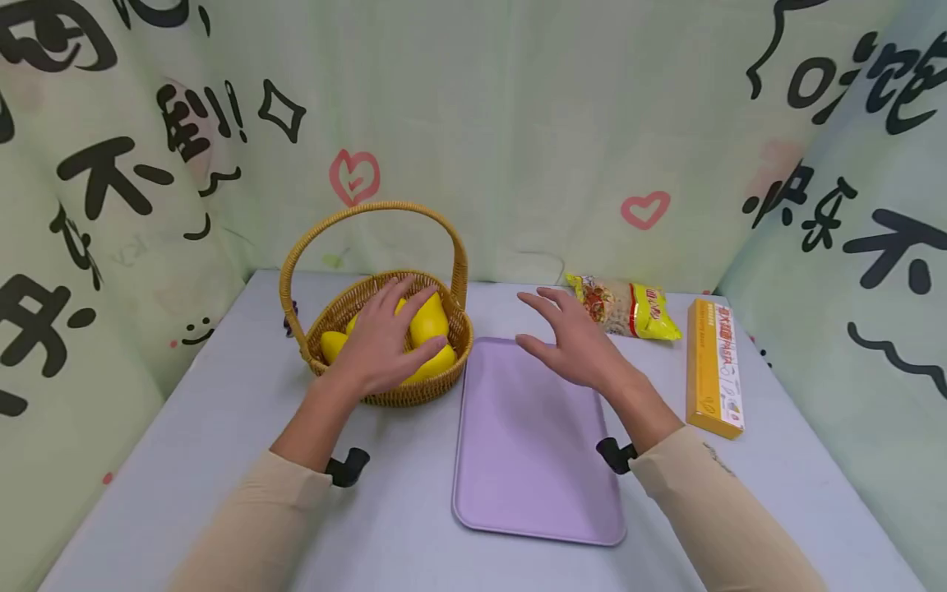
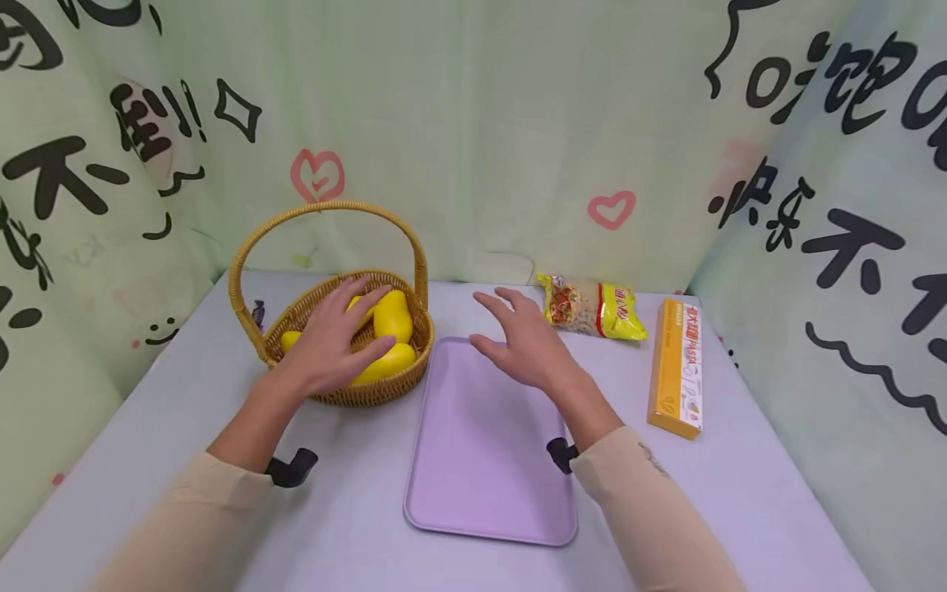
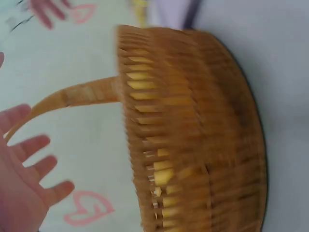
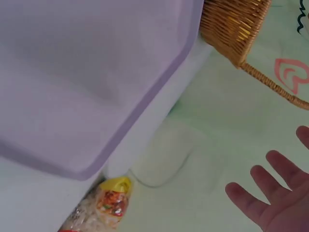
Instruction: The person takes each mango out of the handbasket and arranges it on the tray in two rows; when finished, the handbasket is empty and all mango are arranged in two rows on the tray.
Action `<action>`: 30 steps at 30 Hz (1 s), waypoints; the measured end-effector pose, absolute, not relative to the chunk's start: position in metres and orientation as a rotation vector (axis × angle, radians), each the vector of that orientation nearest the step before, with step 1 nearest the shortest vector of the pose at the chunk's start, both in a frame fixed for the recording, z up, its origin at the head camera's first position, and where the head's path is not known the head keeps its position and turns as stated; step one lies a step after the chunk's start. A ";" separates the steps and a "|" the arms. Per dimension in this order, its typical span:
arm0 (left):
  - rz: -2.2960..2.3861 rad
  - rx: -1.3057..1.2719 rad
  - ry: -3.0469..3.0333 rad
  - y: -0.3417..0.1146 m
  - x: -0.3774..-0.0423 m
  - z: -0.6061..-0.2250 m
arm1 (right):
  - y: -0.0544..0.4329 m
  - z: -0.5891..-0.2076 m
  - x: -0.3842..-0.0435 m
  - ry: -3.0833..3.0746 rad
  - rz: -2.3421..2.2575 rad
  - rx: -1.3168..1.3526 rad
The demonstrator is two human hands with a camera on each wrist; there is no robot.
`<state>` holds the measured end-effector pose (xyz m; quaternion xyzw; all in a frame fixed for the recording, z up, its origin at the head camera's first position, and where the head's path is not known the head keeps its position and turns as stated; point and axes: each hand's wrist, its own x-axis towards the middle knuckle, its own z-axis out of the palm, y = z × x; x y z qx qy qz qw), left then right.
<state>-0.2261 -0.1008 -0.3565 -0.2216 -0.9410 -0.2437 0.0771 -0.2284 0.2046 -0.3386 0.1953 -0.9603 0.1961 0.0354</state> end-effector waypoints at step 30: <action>-1.666 -0.268 -2.068 -0.167 -0.193 -0.358 | 0.130 -0.315 -0.270 -3.043 0.844 0.982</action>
